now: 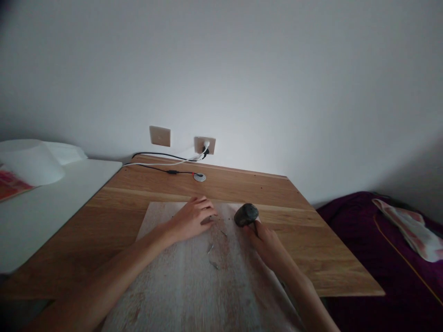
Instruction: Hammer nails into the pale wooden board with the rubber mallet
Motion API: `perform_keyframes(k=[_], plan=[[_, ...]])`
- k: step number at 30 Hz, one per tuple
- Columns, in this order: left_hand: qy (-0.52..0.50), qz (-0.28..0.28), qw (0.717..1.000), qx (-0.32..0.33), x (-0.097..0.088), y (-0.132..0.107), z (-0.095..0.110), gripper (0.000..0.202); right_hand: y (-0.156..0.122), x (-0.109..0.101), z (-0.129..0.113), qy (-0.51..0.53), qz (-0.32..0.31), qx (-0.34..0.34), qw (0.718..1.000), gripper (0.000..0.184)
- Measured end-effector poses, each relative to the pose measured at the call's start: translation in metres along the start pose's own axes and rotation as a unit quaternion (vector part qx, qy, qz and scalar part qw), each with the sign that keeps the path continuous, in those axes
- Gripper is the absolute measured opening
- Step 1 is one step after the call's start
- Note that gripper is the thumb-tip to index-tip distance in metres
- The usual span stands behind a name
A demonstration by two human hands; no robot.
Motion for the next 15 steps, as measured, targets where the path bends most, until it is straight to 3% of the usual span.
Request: perform_keyframes(k=[4,8,15], plan=[[0.015,0.011,0.996,0.082,0.001,0.004,0.012,0.016,-0.003,0.007,0.009,0.017,0.006,0.008,1.0,0.029],[0.068,-0.012,0.986,0.15,0.012,0.012,0.028,0.015,-0.005,0.01,0.011,0.023,0.017,-0.001,1.0,0.032],[0.08,-0.035,0.978,0.188,0.021,0.019,0.04,0.011,-0.006,0.012,0.011,0.022,0.021,0.0,1.0,0.026]])
Point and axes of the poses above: each hand's wrist, its own y-axis towards the middle knuckle, its own x-axis out of the palm, z = x × y, the point moved 6 cm from there along y, towards the middle knuckle, and after that the axes turned 5 degrees about -z, right-handed, at the moved point
